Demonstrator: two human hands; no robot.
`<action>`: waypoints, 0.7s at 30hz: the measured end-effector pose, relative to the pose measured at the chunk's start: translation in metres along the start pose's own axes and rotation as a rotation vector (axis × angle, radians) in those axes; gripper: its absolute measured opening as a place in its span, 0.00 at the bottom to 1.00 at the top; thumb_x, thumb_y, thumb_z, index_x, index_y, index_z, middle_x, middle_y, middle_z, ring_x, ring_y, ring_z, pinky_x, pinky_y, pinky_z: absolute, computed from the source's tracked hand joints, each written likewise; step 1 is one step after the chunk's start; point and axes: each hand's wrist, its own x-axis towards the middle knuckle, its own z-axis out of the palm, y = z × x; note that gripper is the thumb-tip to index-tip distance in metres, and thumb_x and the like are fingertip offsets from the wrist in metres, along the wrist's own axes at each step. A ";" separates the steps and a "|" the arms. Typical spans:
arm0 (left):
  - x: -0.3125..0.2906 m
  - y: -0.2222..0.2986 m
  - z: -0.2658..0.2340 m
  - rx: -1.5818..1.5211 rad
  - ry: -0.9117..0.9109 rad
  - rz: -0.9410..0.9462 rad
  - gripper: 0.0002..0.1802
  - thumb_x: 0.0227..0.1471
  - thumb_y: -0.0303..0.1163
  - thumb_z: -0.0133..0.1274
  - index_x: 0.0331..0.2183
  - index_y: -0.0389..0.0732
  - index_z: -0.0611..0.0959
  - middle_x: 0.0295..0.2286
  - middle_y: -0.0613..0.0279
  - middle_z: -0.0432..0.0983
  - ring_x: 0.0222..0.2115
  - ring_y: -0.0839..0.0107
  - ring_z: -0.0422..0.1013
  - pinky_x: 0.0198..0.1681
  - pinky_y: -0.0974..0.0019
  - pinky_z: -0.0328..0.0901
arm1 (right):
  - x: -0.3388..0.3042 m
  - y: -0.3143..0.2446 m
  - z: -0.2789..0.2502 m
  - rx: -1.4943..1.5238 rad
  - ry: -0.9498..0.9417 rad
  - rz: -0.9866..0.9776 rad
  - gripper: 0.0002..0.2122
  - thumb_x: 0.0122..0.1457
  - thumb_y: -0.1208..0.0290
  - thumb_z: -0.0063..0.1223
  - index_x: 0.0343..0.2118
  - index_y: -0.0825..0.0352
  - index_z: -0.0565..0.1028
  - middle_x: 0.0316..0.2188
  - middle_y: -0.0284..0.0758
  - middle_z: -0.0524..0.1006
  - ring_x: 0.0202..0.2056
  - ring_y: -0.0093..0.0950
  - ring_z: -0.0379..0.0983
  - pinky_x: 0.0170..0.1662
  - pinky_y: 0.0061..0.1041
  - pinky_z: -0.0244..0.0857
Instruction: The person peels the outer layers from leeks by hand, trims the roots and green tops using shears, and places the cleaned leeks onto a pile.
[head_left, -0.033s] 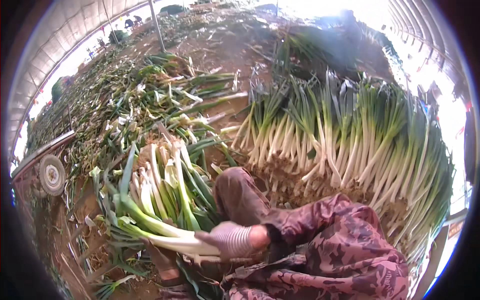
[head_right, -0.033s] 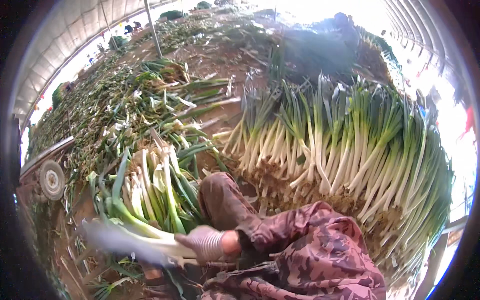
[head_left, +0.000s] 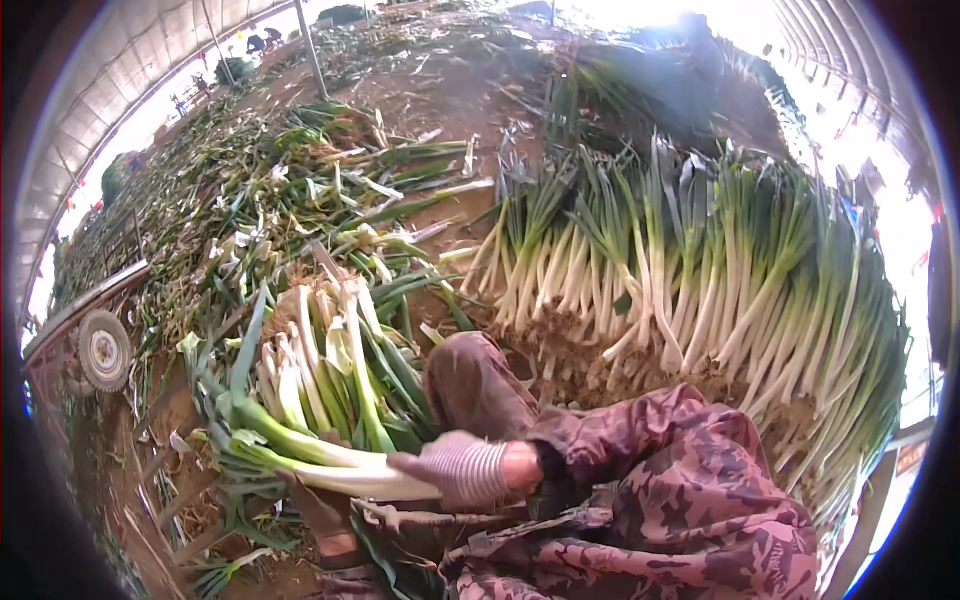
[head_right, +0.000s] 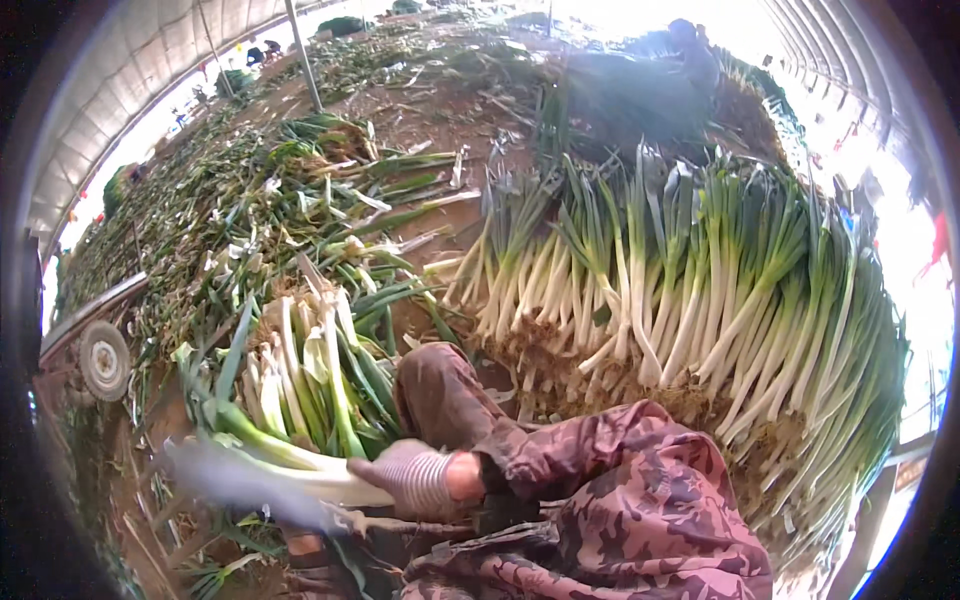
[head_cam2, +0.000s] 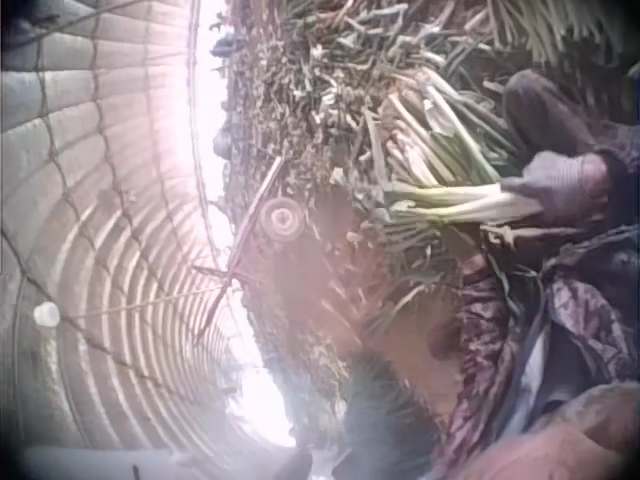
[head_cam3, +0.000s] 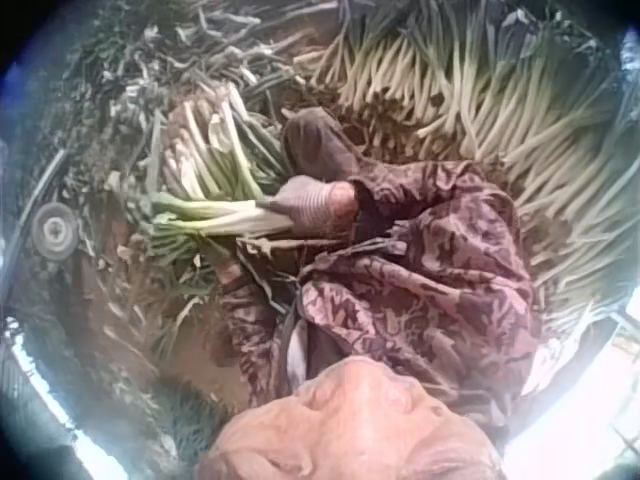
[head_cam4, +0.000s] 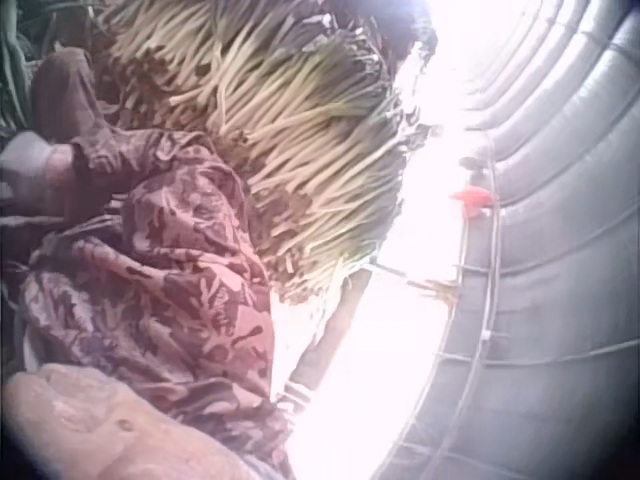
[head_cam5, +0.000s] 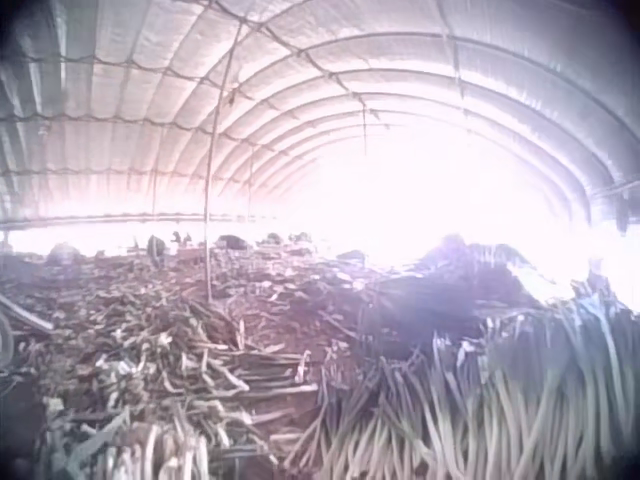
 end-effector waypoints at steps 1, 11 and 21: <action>0.012 0.006 0.002 0.098 -0.158 0.006 0.45 0.53 0.67 0.44 0.56 0.39 0.65 0.48 0.49 0.70 0.45 0.55 0.69 0.53 0.51 0.63 | -0.009 0.005 -0.021 -0.055 0.061 -0.025 0.34 0.43 0.66 0.63 0.54 0.66 0.62 0.27 0.49 0.76 0.30 0.51 0.75 0.33 0.44 0.68; 0.107 0.030 0.304 0.247 -0.745 -0.097 0.23 0.62 0.38 0.46 0.55 0.40 0.69 0.52 0.51 0.68 0.54 0.56 0.65 0.61 0.55 0.57 | -0.079 0.106 -0.112 0.087 1.098 0.105 0.30 0.45 0.70 0.66 0.54 0.65 0.67 0.36 0.45 0.78 0.37 0.35 0.78 0.38 0.32 0.75; 0.065 -0.026 0.249 0.773 -0.783 -0.246 0.58 0.44 0.40 0.68 0.63 0.30 0.48 0.59 0.42 0.55 0.60 0.58 0.56 0.59 0.63 0.59 | -0.318 0.317 0.004 0.799 1.752 1.087 0.24 0.45 0.76 0.63 0.48 0.72 0.73 0.42 0.44 0.78 0.43 0.35 0.76 0.50 0.27 0.71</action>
